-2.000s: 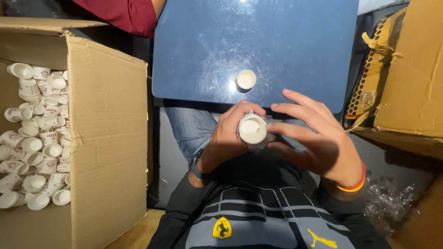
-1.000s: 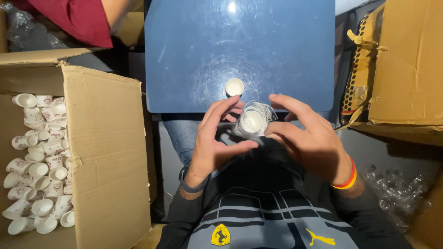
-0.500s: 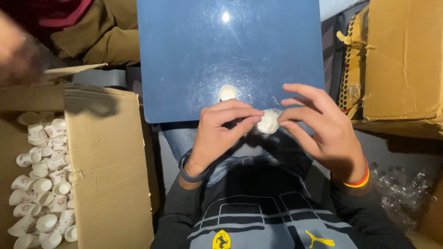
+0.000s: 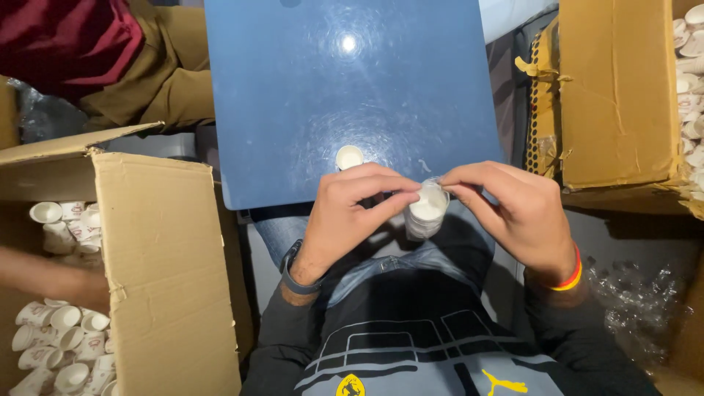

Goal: The person organizes paper cups by removing them from stacks, placing them on a table, and gathering them into new groups. They also handle a plastic wrapper on the table.

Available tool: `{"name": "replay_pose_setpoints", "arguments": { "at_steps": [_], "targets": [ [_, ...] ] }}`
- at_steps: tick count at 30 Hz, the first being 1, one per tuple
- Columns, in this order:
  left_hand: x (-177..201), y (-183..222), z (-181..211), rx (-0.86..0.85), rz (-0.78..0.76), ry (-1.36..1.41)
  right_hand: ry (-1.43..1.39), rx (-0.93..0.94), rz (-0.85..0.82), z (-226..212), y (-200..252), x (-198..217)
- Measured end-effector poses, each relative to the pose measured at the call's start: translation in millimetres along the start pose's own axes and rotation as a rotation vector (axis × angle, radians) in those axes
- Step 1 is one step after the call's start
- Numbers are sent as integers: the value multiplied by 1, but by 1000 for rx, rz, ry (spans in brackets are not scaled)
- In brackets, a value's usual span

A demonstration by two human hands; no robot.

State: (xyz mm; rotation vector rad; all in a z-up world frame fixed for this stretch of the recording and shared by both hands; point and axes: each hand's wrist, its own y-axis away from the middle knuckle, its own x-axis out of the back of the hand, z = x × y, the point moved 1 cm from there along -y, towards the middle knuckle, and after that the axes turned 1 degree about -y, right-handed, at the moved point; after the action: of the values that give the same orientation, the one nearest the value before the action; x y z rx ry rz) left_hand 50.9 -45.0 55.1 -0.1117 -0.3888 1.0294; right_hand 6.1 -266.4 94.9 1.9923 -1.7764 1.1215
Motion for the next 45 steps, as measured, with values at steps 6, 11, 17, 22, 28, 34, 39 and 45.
{"name": "replay_pose_setpoints", "arguments": {
  "at_steps": [6,11,17,22,28,34,39,45],
  "targets": [
    [-5,-12,14,-45,192,-138,74,-45,106,-11,-11,8],
    [-7,-4,27,-201,214,-229,61,-24,83,-19,-1,18],
    [14,18,45,-35,-103,-111,59,63,-99,-25,18,32],
    [9,-2,37,-72,-64,-198,56,39,-111,-18,-3,30],
    [4,-16,63,-299,291,-404,187,180,204,-40,-15,46],
    [5,-2,39,-452,274,-273,161,407,235,-25,3,35],
    [4,-13,-29,-110,201,-32,93,296,373,11,-7,2],
    [13,-25,-31,114,122,335,214,373,353,5,-20,3]
  ]
}}
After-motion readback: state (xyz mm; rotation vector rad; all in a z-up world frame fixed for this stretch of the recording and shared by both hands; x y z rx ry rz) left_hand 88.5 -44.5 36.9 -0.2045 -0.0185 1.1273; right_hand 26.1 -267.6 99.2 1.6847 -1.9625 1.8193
